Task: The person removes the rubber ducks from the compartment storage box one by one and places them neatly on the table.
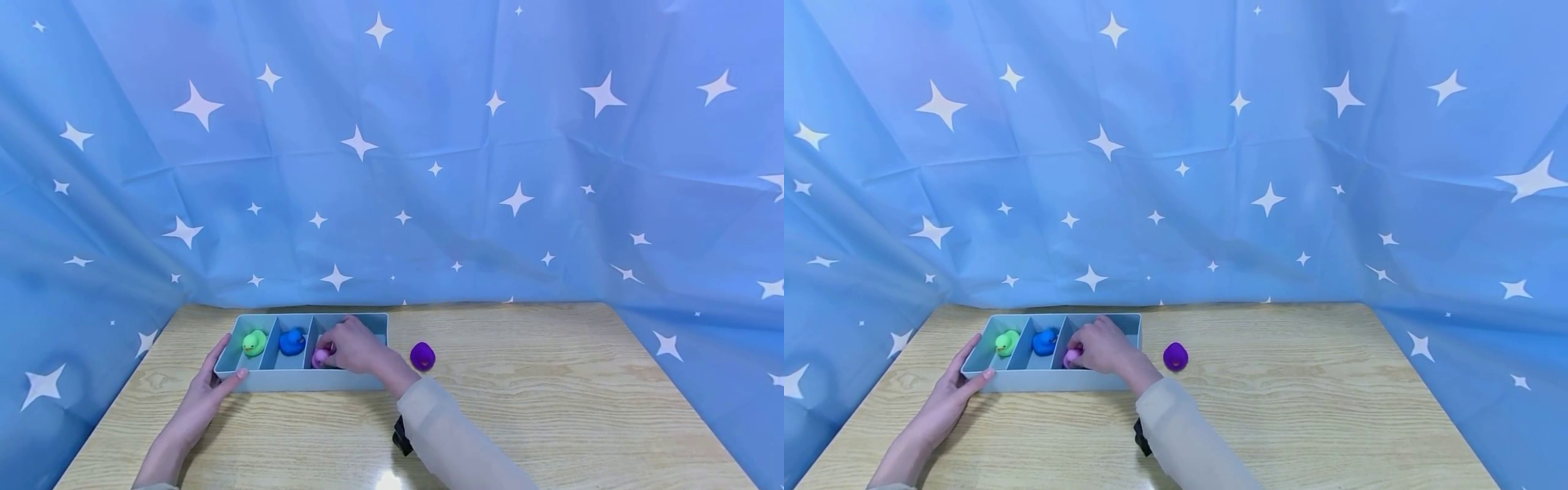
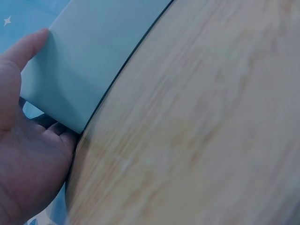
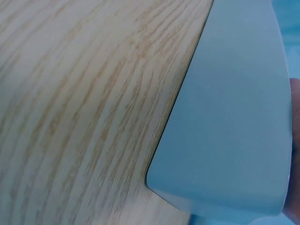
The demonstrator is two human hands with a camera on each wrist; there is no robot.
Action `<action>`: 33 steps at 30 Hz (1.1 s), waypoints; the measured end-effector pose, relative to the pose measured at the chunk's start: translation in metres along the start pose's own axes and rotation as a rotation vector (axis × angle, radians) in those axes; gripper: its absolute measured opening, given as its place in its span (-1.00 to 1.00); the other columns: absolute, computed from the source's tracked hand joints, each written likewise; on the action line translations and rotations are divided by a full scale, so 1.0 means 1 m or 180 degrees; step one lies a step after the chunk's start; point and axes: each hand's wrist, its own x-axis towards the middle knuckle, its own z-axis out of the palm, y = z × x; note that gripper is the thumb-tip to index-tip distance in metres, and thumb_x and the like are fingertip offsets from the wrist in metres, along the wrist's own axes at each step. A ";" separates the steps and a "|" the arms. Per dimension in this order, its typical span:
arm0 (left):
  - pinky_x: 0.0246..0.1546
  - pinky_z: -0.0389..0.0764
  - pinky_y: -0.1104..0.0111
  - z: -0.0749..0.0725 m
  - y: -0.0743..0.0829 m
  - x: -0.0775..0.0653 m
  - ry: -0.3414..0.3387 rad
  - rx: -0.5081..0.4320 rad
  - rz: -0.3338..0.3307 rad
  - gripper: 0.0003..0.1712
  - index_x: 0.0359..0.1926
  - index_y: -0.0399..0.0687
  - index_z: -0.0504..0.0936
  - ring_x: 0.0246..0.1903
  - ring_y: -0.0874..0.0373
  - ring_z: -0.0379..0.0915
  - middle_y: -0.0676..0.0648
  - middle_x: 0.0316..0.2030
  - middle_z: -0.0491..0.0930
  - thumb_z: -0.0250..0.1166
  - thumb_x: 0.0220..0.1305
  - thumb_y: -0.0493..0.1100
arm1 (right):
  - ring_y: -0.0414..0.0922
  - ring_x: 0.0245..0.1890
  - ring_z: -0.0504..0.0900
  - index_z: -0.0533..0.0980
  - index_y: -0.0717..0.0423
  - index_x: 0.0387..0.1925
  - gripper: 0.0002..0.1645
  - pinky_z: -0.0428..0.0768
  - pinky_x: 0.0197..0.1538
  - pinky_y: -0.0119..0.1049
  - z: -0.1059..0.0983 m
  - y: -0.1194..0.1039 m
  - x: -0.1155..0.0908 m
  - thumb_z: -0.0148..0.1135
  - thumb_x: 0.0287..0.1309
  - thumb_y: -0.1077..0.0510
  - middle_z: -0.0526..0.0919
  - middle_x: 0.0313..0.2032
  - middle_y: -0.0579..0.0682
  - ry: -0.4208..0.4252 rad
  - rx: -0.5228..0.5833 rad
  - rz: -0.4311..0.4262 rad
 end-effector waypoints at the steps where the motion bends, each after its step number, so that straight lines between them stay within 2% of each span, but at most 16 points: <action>1: 0.45 0.06 0.34 0.000 0.000 0.000 0.0003 -0.0001 -0.0003 0.04 0.66 0.33 -0.35 0.55 -0.35 -0.43 -0.28 0.61 -0.45 0.22 0.53 0.03 | -0.38 -0.37 0.51 0.79 -0.06 -0.11 -0.81 0.39 0.25 -0.29 0.000 0.000 0.000 0.40 0.33 0.02 0.70 -0.39 -0.33 0.0020 0.0010 -0.0013; 3: 0.49 -0.04 0.01 0.000 0.001 0.001 0.0012 -0.0004 -0.0007 0.05 0.66 0.32 -0.37 0.55 -0.37 -0.44 -0.30 0.61 -0.46 0.22 0.53 0.03 | -0.37 -0.35 0.52 0.79 -0.05 -0.10 -0.80 0.42 0.20 -0.32 -0.001 0.001 -0.001 0.41 0.32 0.01 0.73 -0.35 -0.30 0.0061 0.0012 -0.0037; 5: 0.46 -0.12 -0.21 0.001 0.002 0.001 0.0022 -0.0024 0.0002 0.07 0.66 0.31 -0.37 0.54 -0.38 -0.46 -0.31 0.60 -0.47 0.24 0.52 0.03 | -0.34 -0.33 0.54 0.78 -0.03 -0.09 -0.79 0.45 0.12 -0.36 -0.002 0.001 -0.002 0.43 0.31 0.02 0.75 -0.31 -0.25 0.0107 -0.0028 -0.0069; 9: 0.46 -0.16 -0.23 0.003 0.004 0.001 0.0029 -0.0049 0.0017 0.08 0.66 0.28 -0.37 0.54 -0.38 -0.49 -0.31 0.60 -0.49 0.24 0.51 0.02 | -0.26 -0.26 0.56 0.77 -0.01 -0.08 -0.77 0.50 -0.04 -0.42 -0.006 0.000 -0.004 0.43 0.30 0.02 0.75 -0.24 -0.18 0.0165 -0.0161 -0.0126; 12: 0.45 -0.16 -0.21 0.003 0.005 0.001 0.0027 -0.0063 0.0034 0.06 0.66 0.27 -0.36 0.54 -0.36 -0.49 -0.31 0.60 -0.48 0.24 0.52 0.01 | -0.24 -0.19 0.58 0.76 0.00 -0.04 -0.74 0.52 -0.04 -0.43 -0.010 -0.002 -0.007 0.42 0.31 0.01 0.75 -0.19 -0.16 0.0170 -0.0148 -0.0124; 19: 0.46 -0.17 -0.20 0.002 0.004 0.001 0.0034 -0.0056 0.0014 0.06 0.66 0.26 -0.35 0.55 -0.35 -0.48 -0.31 0.60 -0.47 0.24 0.51 0.02 | -0.24 -0.13 0.57 0.72 0.02 0.07 -0.62 0.56 -0.10 -0.48 -0.022 -0.002 -0.020 0.44 0.28 -0.01 0.71 -0.12 -0.19 0.0295 0.0703 0.0133; 21: 0.47 -0.13 -0.13 0.002 0.004 0.000 0.0024 -0.0036 0.0007 0.05 0.67 0.27 -0.34 0.55 -0.34 -0.46 -0.29 0.61 -0.46 0.24 0.52 0.02 | -0.22 -0.14 0.57 0.72 0.03 0.07 -0.62 0.56 -0.13 -0.46 -0.026 0.000 -0.023 0.46 0.26 0.00 0.70 -0.15 -0.21 0.0372 0.0901 0.0123; 23: 0.49 0.00 0.19 0.001 0.003 0.000 0.0016 -0.0018 0.0007 0.05 0.67 0.27 -0.34 0.55 -0.33 -0.44 -0.28 0.61 -0.44 0.23 0.52 0.03 | -0.19 -0.13 0.57 0.71 0.02 0.08 -0.61 0.53 -0.12 -0.42 -0.030 0.002 -0.027 0.47 0.25 0.00 0.69 -0.18 -0.23 0.0432 0.1002 0.0127; 26: 0.27 0.14 0.64 0.000 0.002 -0.001 0.0013 -0.0022 0.0025 0.04 0.67 0.26 -0.33 0.55 -0.34 -0.43 -0.29 0.61 -0.44 0.22 0.53 0.02 | -0.11 -0.14 0.59 0.71 0.02 0.08 -0.60 0.52 -0.12 -0.35 -0.035 0.006 -0.032 0.48 0.24 0.01 0.66 -0.21 -0.24 0.0509 0.1137 0.0146; 27: 0.19 0.15 0.72 -0.001 0.001 -0.001 0.0015 -0.0021 0.0026 0.04 0.67 0.27 -0.33 0.55 -0.35 -0.43 -0.29 0.61 -0.44 0.22 0.53 0.02 | -0.09 -0.13 0.60 0.71 0.02 0.07 -0.60 0.51 -0.11 -0.33 -0.037 0.007 -0.034 0.49 0.24 0.01 0.66 -0.22 -0.24 0.0539 0.1156 0.0149; 28: 0.19 0.15 0.72 -0.001 0.001 -0.001 0.0016 -0.0026 0.0025 0.04 0.67 0.27 -0.33 0.55 -0.35 -0.43 -0.30 0.61 -0.44 0.22 0.53 0.02 | -0.08 -0.14 0.60 0.72 0.03 0.06 -0.61 0.51 -0.11 -0.31 -0.038 0.008 -0.036 0.49 0.23 0.03 0.67 -0.22 -0.23 0.0571 0.1184 0.0145; 31: 0.46 0.07 0.31 -0.001 0.002 -0.001 0.0010 -0.0047 0.0013 0.04 0.67 0.27 -0.34 0.55 -0.36 -0.44 -0.30 0.61 -0.45 0.22 0.53 0.01 | -0.08 -0.15 0.62 0.72 0.06 0.03 -0.64 0.53 -0.09 -0.28 -0.042 0.012 -0.043 0.50 0.22 0.06 0.69 -0.21 -0.20 0.0647 0.1236 0.0122; 33: 0.49 -0.07 -0.04 0.000 0.002 -0.001 0.0010 -0.0063 0.0009 0.04 0.67 0.25 -0.34 0.54 -0.37 -0.45 -0.30 0.60 -0.46 0.23 0.53 0.01 | -0.08 -0.15 0.63 0.72 0.07 0.02 -0.65 0.54 -0.08 -0.27 -0.044 0.015 -0.049 0.50 0.22 0.08 0.70 -0.18 -0.17 0.0687 0.1235 0.0115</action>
